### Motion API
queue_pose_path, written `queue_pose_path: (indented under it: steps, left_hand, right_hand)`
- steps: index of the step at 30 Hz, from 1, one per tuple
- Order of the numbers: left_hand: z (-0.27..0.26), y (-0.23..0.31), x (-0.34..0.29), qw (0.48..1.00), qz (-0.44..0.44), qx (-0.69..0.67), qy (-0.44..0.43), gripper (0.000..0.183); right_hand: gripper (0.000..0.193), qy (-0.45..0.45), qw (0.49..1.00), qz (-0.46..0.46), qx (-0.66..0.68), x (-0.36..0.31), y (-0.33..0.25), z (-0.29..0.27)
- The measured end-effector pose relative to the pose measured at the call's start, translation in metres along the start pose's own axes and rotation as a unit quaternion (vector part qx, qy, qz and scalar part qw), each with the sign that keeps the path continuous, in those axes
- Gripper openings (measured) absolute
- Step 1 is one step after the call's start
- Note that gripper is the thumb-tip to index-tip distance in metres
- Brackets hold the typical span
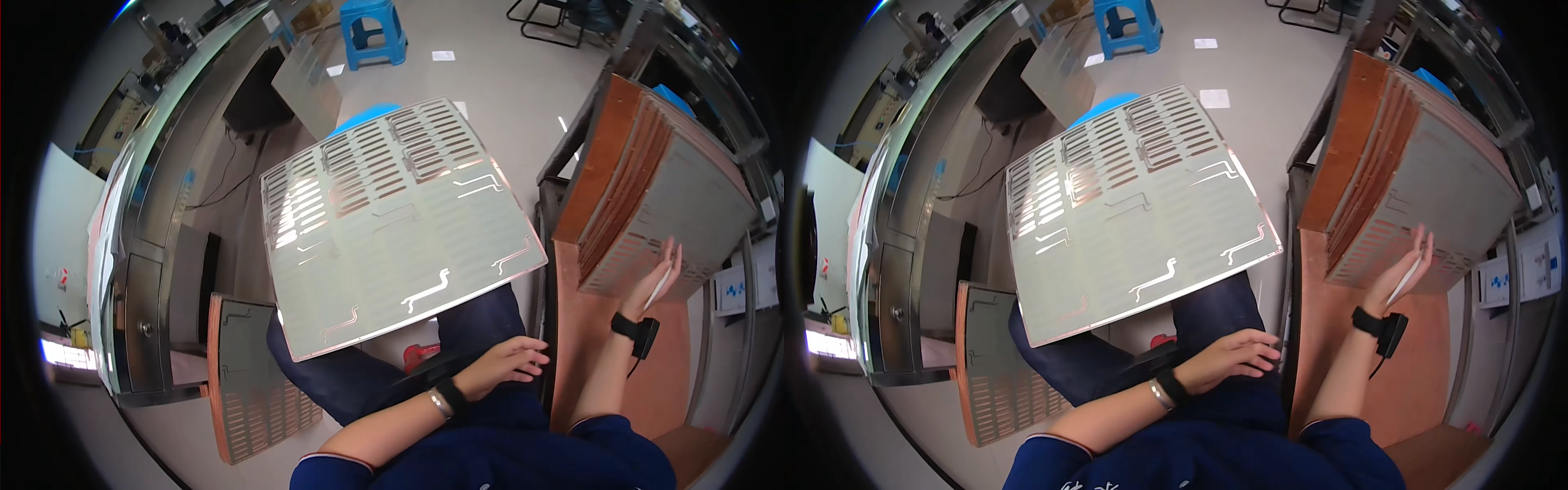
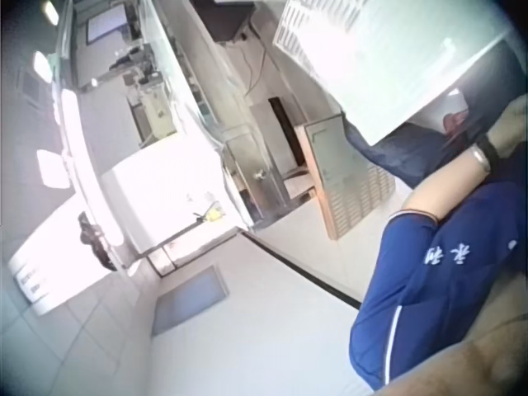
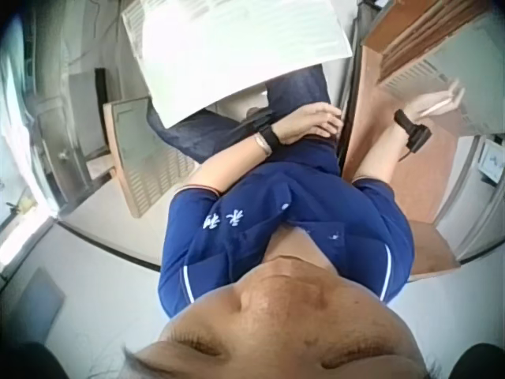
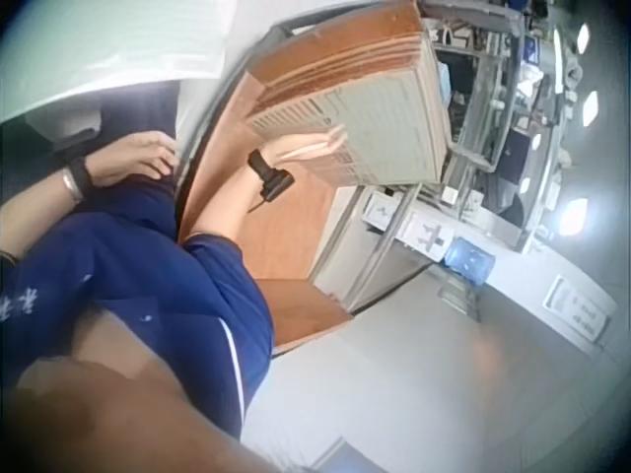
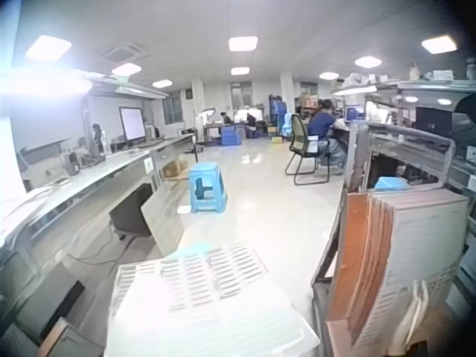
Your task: Marking specific points on metal plates using a stylus for fabrication.
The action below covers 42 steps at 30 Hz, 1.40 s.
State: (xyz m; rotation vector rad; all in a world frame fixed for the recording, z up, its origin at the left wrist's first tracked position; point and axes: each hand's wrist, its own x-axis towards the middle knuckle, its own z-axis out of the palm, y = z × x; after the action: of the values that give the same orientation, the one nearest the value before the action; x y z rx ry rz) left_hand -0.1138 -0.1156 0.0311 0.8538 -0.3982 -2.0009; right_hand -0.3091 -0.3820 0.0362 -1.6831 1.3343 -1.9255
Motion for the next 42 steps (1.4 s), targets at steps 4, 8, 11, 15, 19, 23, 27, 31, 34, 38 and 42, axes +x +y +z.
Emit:
queue_pose_path:
  steps: [4, 8, 11, 15, 19, 23, 27, 31, 34, 38, 42]
  left_hand:
    - [-0.033, -0.021, -0.014, 0.984, 0.101, -0.135, 0.055, 0.046]
    - [-0.037, -0.003, -0.002, 0.969, 0.158, -0.177, 0.072, 0.063]
    - [-0.03, 0.009, 0.014, 0.952, 0.196, -0.227, 0.06, 0.07]
    - [-0.022, 0.019, 0.035, 0.934, 0.234, -0.25, 0.106, 0.064]
    - [-0.026, 0.018, 0.049, 0.915, 0.233, -0.299, 0.14, 0.051]
    - [-0.024, 0.021, 0.052, 0.904, 0.229, -0.312, 0.183, 0.042]
    - [-0.024, 0.022, 0.051, 0.907, 0.229, -0.296, 0.195, 0.043]
    - [-0.024, 0.025, 0.051, 0.911, 0.224, -0.287, 0.191, 0.044]
    - [-0.028, 0.023, 0.05, 0.916, 0.217, -0.279, 0.188, 0.045]
    - [-0.03, 0.023, 0.044, 0.918, 0.215, -0.283, 0.173, 0.048]
    - [-0.028, 0.024, 0.04, 0.921, 0.215, -0.283, 0.161, 0.05]
  right_hand:
    - [0.045, -0.311, 0.927, 0.007, 0.21, -0.056, -0.045, 0.035]
    - [0.017, -0.55, 0.829, -0.042, 0.092, -0.079, -0.095, 0.057]
    - [0.019, -0.57, 0.815, -0.04, 0.095, -0.087, -0.09, 0.064]
    - [0.021, -0.598, 0.791, -0.066, 0.111, -0.083, -0.088, 0.068]
    - [0.024, -0.617, 0.773, -0.099, 0.11, -0.084, -0.09, 0.071]
    - [0.024, -0.617, 0.77, -0.109, 0.12, -0.084, -0.084, 0.071]
    - [0.025, -0.61, 0.773, -0.123, 0.124, -0.086, -0.079, 0.072]
    - [0.025, -0.599, 0.783, -0.114, 0.125, -0.089, -0.077, 0.074]
    - [0.024, -0.588, 0.793, -0.108, 0.117, -0.095, -0.078, 0.078]
    - [0.025, -0.606, 0.779, -0.074, 0.142, -0.094, -0.075, 0.076]
    - [0.025, -0.602, 0.78, -0.069, 0.153, -0.094, -0.086, 0.077]
